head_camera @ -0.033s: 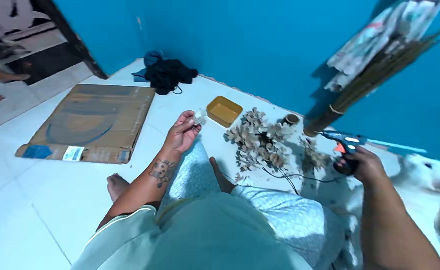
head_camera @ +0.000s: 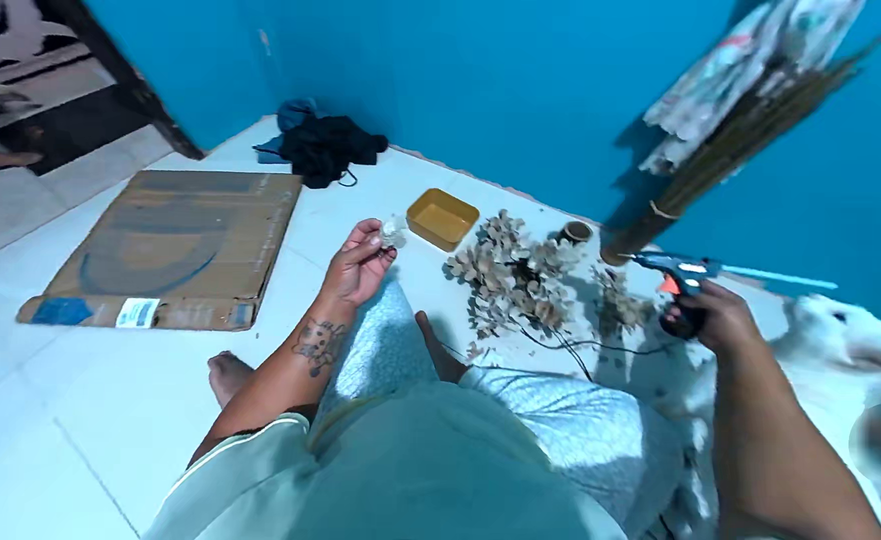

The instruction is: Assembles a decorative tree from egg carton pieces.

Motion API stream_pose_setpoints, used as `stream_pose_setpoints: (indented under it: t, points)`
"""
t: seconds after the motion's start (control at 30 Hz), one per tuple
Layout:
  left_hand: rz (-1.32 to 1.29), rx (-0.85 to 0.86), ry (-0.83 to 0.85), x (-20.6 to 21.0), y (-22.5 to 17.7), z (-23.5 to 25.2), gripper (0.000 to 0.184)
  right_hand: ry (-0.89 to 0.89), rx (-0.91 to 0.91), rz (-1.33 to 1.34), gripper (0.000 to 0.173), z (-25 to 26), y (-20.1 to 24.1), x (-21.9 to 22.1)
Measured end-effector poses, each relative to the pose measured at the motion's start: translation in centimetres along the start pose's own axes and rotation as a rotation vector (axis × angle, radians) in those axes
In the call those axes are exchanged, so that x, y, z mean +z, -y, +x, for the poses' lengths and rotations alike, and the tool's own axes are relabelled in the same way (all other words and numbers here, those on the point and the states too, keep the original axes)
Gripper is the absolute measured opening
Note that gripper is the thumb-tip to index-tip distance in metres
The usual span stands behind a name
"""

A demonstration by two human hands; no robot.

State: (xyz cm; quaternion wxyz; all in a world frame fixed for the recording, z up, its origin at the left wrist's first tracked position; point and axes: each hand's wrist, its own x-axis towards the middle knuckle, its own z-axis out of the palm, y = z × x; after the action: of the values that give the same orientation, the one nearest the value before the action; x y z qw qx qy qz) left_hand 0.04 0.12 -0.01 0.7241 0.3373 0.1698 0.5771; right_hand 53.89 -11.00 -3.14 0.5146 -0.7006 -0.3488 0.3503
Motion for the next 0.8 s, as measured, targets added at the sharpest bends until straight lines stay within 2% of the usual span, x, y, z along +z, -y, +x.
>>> stream_pose_setpoints:
  t: [0.13, 0.23, 0.37, 0.47, 0.53, 0.7, 0.8]
  points:
    - [0.001, 0.012, 0.014, -0.6, 0.0, 0.1, 0.019, 0.022, -0.045, -0.037, 0.023, 0.8, 2.1, 1.5]
    - [-0.004, 0.016, 0.019, -1.4, 0.0, -0.1, 0.020, 0.015, -0.055, -0.164, 0.026, 1.6, 3.1, 2.7]
    - [0.017, 0.016, -0.018, -2.1, 0.0, -0.3, 0.025, -0.031, -0.043, -0.195, 0.031, 3.0, 1.6, 3.2]
    - [0.028, 0.017, -0.017, -2.8, -0.1, -0.3, 0.023, -0.102, -0.032, -0.113, 0.026, 3.6, 0.2, 3.2]
    - [0.032, 0.017, -0.012, -3.1, -0.1, -0.1, 0.022, -0.118, 0.000, -0.111, 0.024, 3.8, -0.2, 2.8]
    - [0.041, -0.001, -0.013, -2.8, 0.6, 0.3, 0.024, -0.158, 0.146, -0.230, 0.033, 3.7, -0.7, 1.9]
    - [0.042, -0.011, -0.018, -2.4, 1.2, 0.6, 0.022, -0.171, 0.200, -0.273, 0.030, 3.7, -1.7, 1.6]
